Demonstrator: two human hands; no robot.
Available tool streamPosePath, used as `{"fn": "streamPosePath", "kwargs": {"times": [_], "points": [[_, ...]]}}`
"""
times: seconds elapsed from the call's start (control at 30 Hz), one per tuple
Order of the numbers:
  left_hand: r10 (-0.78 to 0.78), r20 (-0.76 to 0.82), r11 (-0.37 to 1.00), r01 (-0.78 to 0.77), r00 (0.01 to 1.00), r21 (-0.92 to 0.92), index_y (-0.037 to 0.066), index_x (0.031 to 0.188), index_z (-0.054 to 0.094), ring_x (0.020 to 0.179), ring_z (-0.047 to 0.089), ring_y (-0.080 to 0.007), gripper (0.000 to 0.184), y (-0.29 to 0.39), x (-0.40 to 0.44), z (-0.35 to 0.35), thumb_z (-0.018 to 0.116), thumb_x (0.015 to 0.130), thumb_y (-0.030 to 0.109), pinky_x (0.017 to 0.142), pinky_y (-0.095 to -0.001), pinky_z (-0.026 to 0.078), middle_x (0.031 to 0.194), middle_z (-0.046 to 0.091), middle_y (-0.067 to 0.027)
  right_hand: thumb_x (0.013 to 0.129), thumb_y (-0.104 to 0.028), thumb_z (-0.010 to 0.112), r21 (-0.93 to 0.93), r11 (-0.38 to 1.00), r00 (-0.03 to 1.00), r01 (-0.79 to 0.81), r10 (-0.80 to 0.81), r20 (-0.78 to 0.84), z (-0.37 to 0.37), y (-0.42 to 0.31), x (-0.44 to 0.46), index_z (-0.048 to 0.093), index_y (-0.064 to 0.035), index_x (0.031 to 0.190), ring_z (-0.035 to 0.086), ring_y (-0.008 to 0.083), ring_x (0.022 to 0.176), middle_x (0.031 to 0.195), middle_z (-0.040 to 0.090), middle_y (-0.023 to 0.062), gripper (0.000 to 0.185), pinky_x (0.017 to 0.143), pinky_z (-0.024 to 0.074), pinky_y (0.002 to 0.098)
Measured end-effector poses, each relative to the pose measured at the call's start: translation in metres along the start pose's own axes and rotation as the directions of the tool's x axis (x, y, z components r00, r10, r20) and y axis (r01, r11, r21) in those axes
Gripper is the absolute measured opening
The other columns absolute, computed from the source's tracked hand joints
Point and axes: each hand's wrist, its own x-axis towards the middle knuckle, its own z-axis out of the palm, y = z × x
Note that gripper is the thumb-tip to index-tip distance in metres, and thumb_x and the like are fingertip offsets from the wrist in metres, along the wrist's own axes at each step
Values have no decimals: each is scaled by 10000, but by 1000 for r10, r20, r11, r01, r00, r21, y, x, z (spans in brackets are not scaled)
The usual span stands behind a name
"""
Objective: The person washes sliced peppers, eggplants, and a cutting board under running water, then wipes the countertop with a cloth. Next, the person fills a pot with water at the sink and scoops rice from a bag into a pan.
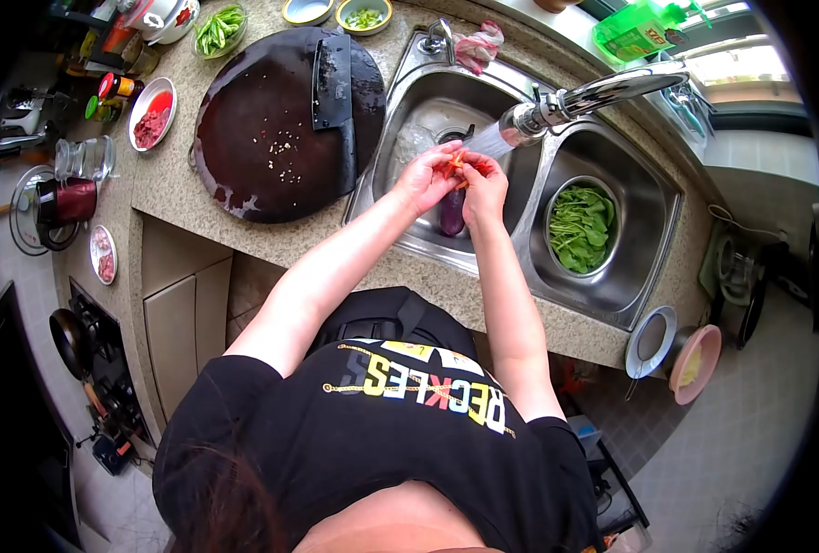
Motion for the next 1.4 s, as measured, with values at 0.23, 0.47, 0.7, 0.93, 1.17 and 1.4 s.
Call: {"fn": "streamPosePath", "kwargs": {"times": [0.23, 0.47, 0.7, 0.93, 1.17, 1.4], "points": [[17, -92, 962, 8, 996, 272, -37, 1138, 504, 966, 579, -234, 261, -4, 3, 6, 493, 902, 74, 873, -350, 482, 1062, 579, -162, 784, 51, 579, -230, 973, 998, 3, 11, 59, -3, -8, -2, 576, 10, 889, 574, 122, 696, 802, 604, 61, 113, 640, 474, 226], [15, -122, 976, 12, 992, 220, -47, 1111, 515, 968, 581, -235, 252, 2, 5, 4, 523, 889, 71, 861, -348, 490, 1036, 584, -156, 769, 55, 580, -346, 929, 991, 128, -104, 86, -1, -7, 2, 581, 0, 876, 563, 112, 674, 785, 602, 50, 121, 581, 440, 213], [102, -229, 909, 3, 968, 416, -17, 1041, 549, 789, 611, -171, 243, 1, 2, 8, 613, 807, -7, 760, -279, 520, 906, 608, -93, 742, 69, 603, 140, 985, 992, -98, 108, -63, -6, -7, 11, 556, 6, 875, 575, 155, 603, 750, 581, 73, 154, 490, 435, 228], [222, -276, 846, -44, 935, 532, 3, 935, 592, 713, 596, -122, 157, -3, 3, 12, 626, 784, -23, 676, -227, 514, 830, 616, -55, 774, 106, 555, 367, 875, 947, -316, 316, 61, -25, 6, 25, 552, 1, 881, 576, 199, 679, 809, 577, 102, 150, 602, 482, 264], [300, -209, 704, -68, 931, 707, 22, 862, 617, 658, 585, -95, 102, -3, 2, 15, 661, 770, 20, 596, -206, 492, 773, 626, -36, 779, 101, 565, 401, 809, 900, -430, 419, 121, -26, -2, 20, 543, 8, 908, 587, 205, 736, 862, 582, 114, 160, 625, 500, 254], [288, -243, 673, -15, 926, 740, 39, 829, 616, 627, 568, -82, 93, 1, 7, 11, 676, 758, 36, 558, -195, 466, 750, 622, -22, 721, 40, 642, -57, 957, 957, -283, 286, 55, -13, -13, 8, 566, 2, 863, 565, 140, 588, 731, 600, 67, 165, 529, 446, 214]]}}
